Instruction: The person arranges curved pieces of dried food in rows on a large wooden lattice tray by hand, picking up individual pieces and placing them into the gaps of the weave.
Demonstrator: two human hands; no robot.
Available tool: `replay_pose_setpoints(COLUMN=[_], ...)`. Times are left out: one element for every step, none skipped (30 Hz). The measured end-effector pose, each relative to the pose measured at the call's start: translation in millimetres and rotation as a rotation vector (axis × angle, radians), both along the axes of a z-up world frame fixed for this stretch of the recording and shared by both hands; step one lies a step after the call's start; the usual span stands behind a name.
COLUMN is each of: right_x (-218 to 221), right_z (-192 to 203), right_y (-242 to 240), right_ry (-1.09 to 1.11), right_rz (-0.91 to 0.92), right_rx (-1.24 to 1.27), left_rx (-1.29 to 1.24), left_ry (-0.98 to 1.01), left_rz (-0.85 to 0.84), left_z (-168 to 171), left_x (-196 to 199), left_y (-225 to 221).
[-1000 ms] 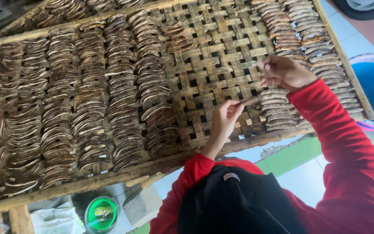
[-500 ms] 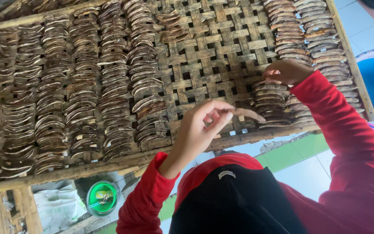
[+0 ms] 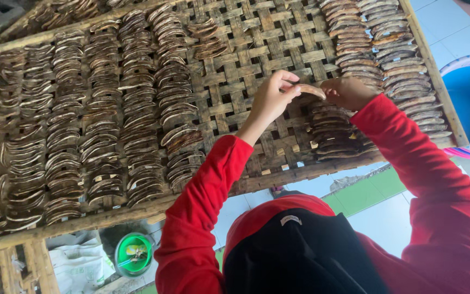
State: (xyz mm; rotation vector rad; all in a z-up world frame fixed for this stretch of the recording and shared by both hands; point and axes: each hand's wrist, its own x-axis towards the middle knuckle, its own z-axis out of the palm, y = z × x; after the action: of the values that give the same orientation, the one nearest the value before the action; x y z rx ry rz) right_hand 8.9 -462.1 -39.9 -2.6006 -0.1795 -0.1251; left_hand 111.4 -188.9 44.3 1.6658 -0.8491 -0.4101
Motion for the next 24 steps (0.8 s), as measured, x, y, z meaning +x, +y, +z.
replay_pose_setpoints(right_x=[-3, -7, -10, -12, -15, -18, -21, -25, -27, -31, -33, -33, -32, -31, -31, -28, -26, -26, -27, -26, -25, -25, -25, -24], right_z=[6, 10, 13, 16, 20, 25, 30, 35, 40, 44, 47, 50, 52, 51, 48, 45, 41, 36, 31, 25, 21, 18, 16, 15], right_y=[2, 5, 10, 14, 16, 16, 15, 15, 15, 15, 15, 13, 9, 5, 3, 0, -3, -4, -3, -3, -3, -4, -5, -6], right_ry=[0.037, 0.077, 0.078, 0.028, -0.023, -0.024, -0.061, -0.097, -0.095, -0.170, -0.245, -0.244, -0.109, 0.030, 0.033, -0.004, -0.041, -0.039, -0.031, -0.022, -0.019, -0.027, -0.034, -0.034], right_rz=[-0.026, -0.054, -0.061, -0.057, -0.053, -0.056, -0.051, -0.045, -0.047, -0.073, -0.098, -0.099, -0.133, -0.166, -0.167, -0.191, -0.214, -0.209, -0.214, -0.220, -0.215, -0.215, -0.215, -0.216], right_rx=[-0.031, -0.060, -0.057, 0.013, 0.083, 0.086, 0.156, 0.225, 0.227, 0.291, 0.355, 0.352, 0.477, 0.604, 0.604, 0.425, 0.246, 0.246, 0.235, 0.226, 0.229, 0.174, 0.118, 0.119], left_rx=[0.032, 0.065, 0.067, 0.105, 0.143, 0.146, 0.081, 0.015, 0.017, -0.049, -0.115, -0.118, -0.096, -0.070, -0.070, 0.100, 0.270, 0.270, 0.309, 0.351, 0.355, 0.285, 0.214, 0.215], left_ry=[-0.091, -0.180, -0.179, -0.138, -0.097, -0.098, 0.003, 0.106, 0.108, 0.209, 0.311, 0.312, 0.344, 0.378, 0.381, 0.154, -0.073, -0.071, -0.240, -0.409, -0.407, -0.518, -0.628, -0.628], left_rz=[0.054, 0.107, 0.100, 0.107, 0.114, 0.111, 0.048, -0.014, -0.016, -0.062, -0.109, -0.110, -0.096, -0.079, -0.079, 0.019, 0.118, 0.122, 0.161, 0.199, 0.203, 0.247, 0.290, 0.289], left_z=[-6, -14, -23, -33, -46, -60, -76, -91, -104, -114, -121, -124, -122, -117, -110, -101, -91, -83, -75, -71, -68, -68, -69, -70], left_x=[4, 7, 11, 16, 21, 26, 30, 34, 37, 39, 39, 38, 34, 30, 22, 11, 1, -8, -16, -21, -23, -25, -25, -24], left_y=[-5, -9, -14, -18, -22, -27, -32, -37, -43, -50, -56, -63, -68, -69, -68, -67, -65, -63, -63, -62, -61, -61, -61, -60])
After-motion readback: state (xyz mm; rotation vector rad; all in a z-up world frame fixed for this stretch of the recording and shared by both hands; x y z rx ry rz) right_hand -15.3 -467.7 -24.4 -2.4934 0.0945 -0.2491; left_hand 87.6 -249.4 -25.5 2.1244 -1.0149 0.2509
